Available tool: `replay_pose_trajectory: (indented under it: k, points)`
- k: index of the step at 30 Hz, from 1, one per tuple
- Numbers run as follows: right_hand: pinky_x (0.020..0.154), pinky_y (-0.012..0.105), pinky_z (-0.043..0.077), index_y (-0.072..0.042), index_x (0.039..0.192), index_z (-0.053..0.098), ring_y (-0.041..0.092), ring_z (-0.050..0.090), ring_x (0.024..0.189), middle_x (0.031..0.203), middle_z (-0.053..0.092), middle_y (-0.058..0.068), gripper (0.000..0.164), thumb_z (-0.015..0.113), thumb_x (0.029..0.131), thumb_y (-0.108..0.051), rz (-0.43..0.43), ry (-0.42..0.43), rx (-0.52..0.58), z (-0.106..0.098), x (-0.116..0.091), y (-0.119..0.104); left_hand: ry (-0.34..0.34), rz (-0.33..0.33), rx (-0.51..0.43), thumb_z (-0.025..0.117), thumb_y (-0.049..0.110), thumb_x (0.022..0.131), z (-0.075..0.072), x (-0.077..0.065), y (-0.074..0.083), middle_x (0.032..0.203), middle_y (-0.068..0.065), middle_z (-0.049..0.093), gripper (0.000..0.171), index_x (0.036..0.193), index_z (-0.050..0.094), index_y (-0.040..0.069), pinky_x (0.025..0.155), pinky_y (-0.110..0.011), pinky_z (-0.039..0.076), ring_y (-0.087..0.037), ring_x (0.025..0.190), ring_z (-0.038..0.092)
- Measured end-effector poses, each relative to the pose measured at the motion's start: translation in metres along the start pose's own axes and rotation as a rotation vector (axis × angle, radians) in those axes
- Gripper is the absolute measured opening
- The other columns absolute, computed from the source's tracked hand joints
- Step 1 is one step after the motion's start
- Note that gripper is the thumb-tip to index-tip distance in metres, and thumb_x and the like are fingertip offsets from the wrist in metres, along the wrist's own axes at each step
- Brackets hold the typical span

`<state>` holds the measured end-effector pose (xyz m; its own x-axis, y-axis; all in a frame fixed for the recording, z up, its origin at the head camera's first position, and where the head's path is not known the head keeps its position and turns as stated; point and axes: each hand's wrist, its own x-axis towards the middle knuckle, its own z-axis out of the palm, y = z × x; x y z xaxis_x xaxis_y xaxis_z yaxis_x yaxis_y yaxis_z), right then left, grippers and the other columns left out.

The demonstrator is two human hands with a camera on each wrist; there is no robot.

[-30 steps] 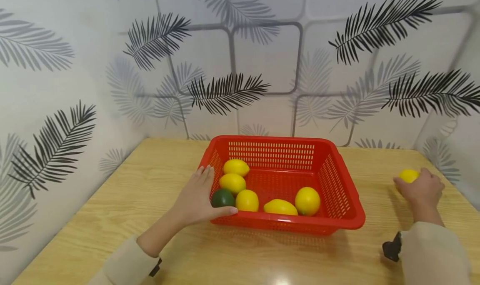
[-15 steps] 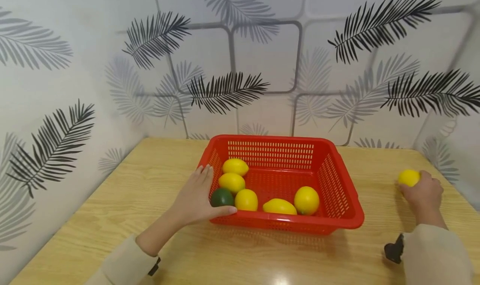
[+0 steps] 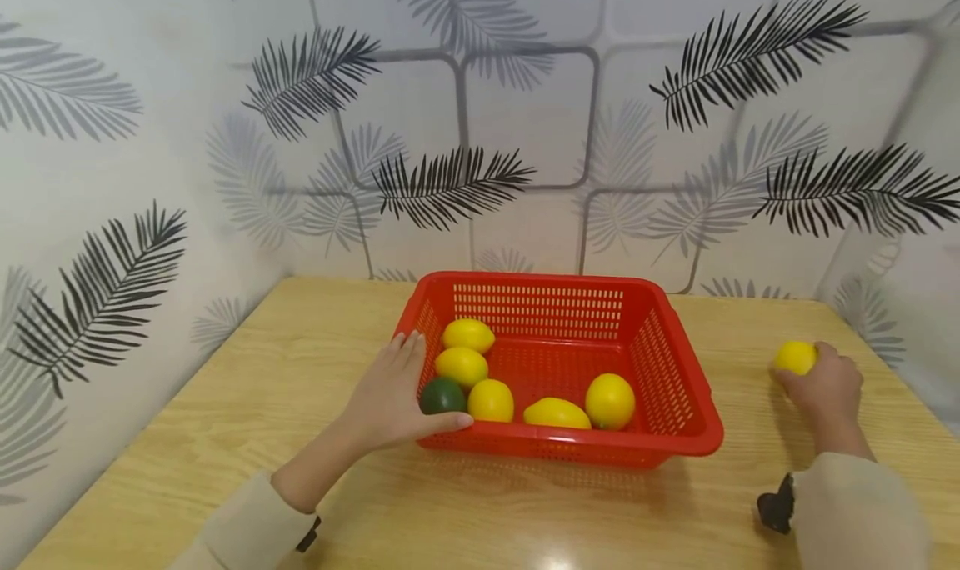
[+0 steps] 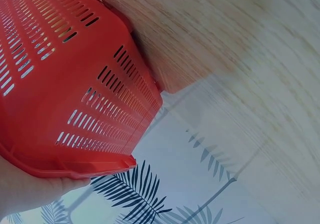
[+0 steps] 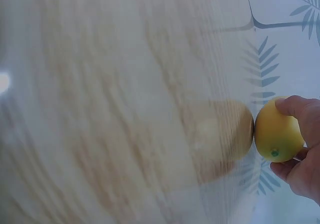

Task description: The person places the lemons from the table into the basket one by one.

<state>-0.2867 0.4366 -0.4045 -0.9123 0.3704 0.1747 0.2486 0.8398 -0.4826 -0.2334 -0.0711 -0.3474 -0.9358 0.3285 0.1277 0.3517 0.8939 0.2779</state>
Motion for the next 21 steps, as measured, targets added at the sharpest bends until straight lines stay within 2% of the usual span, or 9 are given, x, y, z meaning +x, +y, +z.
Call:
replay_pose_trajectory:
  k: [5,9,16,21]
  points:
    - [0.085,0.061,0.031,0.024,0.129,0.023,0.056,0.034,0.100,0.115,0.032,0.048,0.066,0.053,0.086,-0.016,-0.081,-0.001,0.014,-0.0017,-0.0028,-0.0014,-0.002,-0.008,-0.009,0.052,0.075,0.071,0.0019,-0.0012,0.0004,0.152,-0.019,0.022,0.112,0.146,0.021,-0.002,0.117,-0.045,0.015,-0.035,0.143,0.017]
    - [0.083,0.061,0.032,0.024,0.125,0.027,0.057,0.036,0.097,0.111,0.035,0.048,0.062,0.054,0.084,-0.014,-0.144,0.030,0.020,-0.0028,-0.0041,-0.0023,0.003,-0.011,-0.009,0.052,0.075,0.071,0.0025,-0.0011,0.0004,0.153,-0.018,0.022,0.112,0.146,0.021,-0.001,0.117,-0.045,0.015,-0.035,0.143,0.016]
    - [0.085,0.061,0.032,0.022,0.128,0.026,0.056,0.036,0.100,0.114,0.034,0.047,0.065,0.055,0.083,-0.014,-0.093,0.054,0.005,-0.0044,-0.0070,-0.0044,-0.001,-0.013,-0.018,0.051,0.077,0.070,0.0020,-0.0003,0.0010,0.153,-0.017,0.021,0.113,0.146,0.020,0.000,0.117,-0.046,0.015,-0.035,0.143,0.016]
    - [0.087,0.062,0.032,0.022,0.128,0.028,0.057,0.037,0.102,0.116,0.035,0.047,0.063,0.056,0.083,-0.011,-0.120,0.077,-0.011,-0.0092,-0.0079,-0.0060,-0.002,-0.018,-0.023,0.051,0.077,0.069,0.0012,0.0007,0.0010,0.154,-0.017,0.020,0.114,0.147,0.019,0.000,0.117,-0.046,0.014,-0.035,0.143,0.013]
